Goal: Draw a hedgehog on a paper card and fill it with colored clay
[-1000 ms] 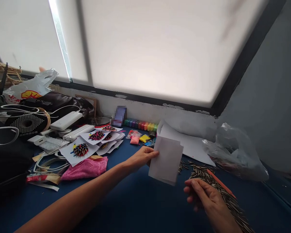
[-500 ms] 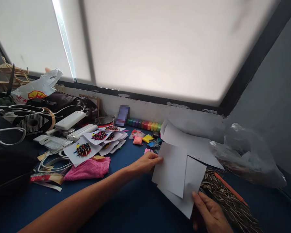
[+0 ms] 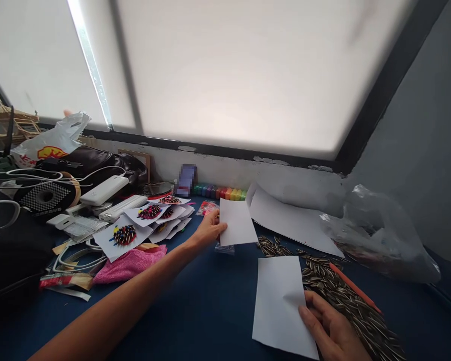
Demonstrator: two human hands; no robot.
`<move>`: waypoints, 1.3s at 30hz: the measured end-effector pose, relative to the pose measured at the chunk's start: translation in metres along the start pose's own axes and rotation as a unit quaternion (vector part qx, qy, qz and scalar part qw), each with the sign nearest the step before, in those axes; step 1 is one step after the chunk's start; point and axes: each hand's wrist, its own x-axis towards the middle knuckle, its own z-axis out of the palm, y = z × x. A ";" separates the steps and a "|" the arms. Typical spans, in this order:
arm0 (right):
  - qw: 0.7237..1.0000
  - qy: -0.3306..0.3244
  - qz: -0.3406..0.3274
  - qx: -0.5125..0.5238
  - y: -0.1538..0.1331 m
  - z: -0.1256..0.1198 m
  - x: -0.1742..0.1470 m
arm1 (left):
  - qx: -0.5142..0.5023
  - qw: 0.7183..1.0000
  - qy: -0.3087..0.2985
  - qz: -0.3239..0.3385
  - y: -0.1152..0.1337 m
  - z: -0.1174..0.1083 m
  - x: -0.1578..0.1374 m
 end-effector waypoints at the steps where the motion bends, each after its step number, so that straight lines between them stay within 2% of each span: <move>1: 1.000 -0.002 -0.001 0.004 0.000 0.001 0.000 | 0.003 1.000 0.004 0.004 -0.001 -0.001 0.000; 5: 1.000 -0.009 -0.005 0.009 -0.001 0.004 -0.003 | 0.049 0.999 0.006 0.006 -0.001 -0.009 0.003; 9: 0.999 0.028 -0.018 -0.030 0.000 -0.002 -0.001 | 0.162 0.986 -0.038 -0.010 0.004 -0.028 0.006; 13: 0.995 0.048 -0.008 -0.087 0.002 -0.013 0.001 | 0.320 0.940 -0.117 -0.026 0.012 -0.047 0.005; 16: 0.994 0.039 -0.006 -0.100 0.005 -0.016 0.002 | 0.437 0.893 -0.113 0.011 0.019 -0.050 0.001; 20: 0.992 0.038 -0.023 -0.115 0.009 -0.014 0.005 | 0.531 0.838 -0.053 0.114 0.027 -0.028 -0.011; 22: 0.992 0.035 -0.030 -0.121 0.011 -0.013 0.006 | 0.549 0.819 -0.058 0.156 0.024 -0.008 -0.018; 24: 0.992 0.037 -0.033 -0.118 0.013 -0.013 0.007 | 0.553 0.802 -0.099 0.200 0.015 0.011 -0.025; 26: 0.993 0.044 -0.034 -0.107 0.013 -0.014 0.007 | 0.564 0.750 -0.190 0.288 0.003 0.024 -0.029; 27: 0.993 0.047 -0.034 -0.101 0.013 -0.014 0.007 | 0.574 0.736 -0.208 0.292 -0.003 0.026 -0.031; 28: 0.994 0.050 -0.033 -0.096 0.012 -0.014 0.006 | 0.584 0.735 -0.199 0.282 -0.008 0.027 -0.031; 33: 0.993 0.045 -0.046 -0.100 0.005 -0.015 0.002 | 0.574 0.776 -0.126 0.228 -0.010 0.013 -0.026; 36: 0.993 0.044 -0.053 -0.095 0.006 -0.014 0.002 | 0.527 0.816 -0.114 0.207 0.000 0.017 -0.025; 39: 0.996 0.047 -0.061 -0.041 0.009 -0.012 0.004 | 0.443 0.866 -0.139 0.185 0.007 0.032 -0.026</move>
